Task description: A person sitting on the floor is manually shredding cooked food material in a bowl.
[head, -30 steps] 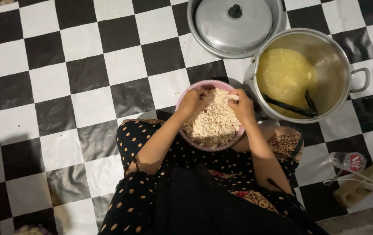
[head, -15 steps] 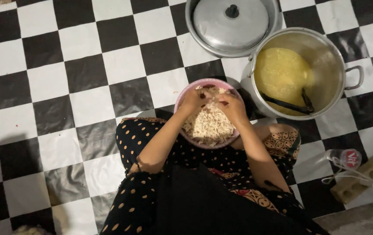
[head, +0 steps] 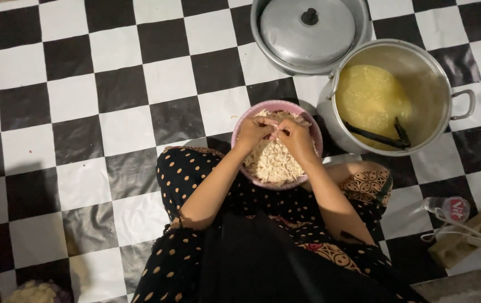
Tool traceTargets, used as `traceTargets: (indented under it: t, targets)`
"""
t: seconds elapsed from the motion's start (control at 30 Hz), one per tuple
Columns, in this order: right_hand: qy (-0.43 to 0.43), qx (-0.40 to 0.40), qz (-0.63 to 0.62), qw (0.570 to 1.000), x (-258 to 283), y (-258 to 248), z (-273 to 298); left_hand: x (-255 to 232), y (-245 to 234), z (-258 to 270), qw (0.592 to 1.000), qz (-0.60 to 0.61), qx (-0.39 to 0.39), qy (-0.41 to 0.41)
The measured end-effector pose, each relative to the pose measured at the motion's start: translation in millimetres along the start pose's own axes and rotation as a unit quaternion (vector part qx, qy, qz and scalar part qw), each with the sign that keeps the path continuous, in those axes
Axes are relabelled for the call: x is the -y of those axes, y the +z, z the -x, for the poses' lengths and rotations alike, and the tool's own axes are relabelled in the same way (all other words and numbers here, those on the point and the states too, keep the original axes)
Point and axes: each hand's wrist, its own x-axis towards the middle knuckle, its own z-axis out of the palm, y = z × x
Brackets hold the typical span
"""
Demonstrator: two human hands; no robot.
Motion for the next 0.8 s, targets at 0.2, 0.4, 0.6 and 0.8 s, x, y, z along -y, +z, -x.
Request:
traceTargets:
  t: [0.2, 0.4, 0.6, 0.8]
  targets:
    - [-0.077, -0.041, 0.106, 0.991, -6, -16, -10, -11, -1, 7, 0.981, -0.195, -0.019, 0.01]
    - [0.019, -0.021, 0.015, 0.999, -17, -29, -29, 42, 2, 24, 0.892, -0.447, 0.021, 0.066]
    - [-0.095, 0.099, 0.282, 0.95, -163, 96, -43, 72, 4, 37, 0.778, -0.589, 0.033, 0.218]
    - [0.009, 0.165, 0.229, 0.959, -117, 70, -95, 66, -2, -9, 0.826, -0.53, -0.046, 0.187]
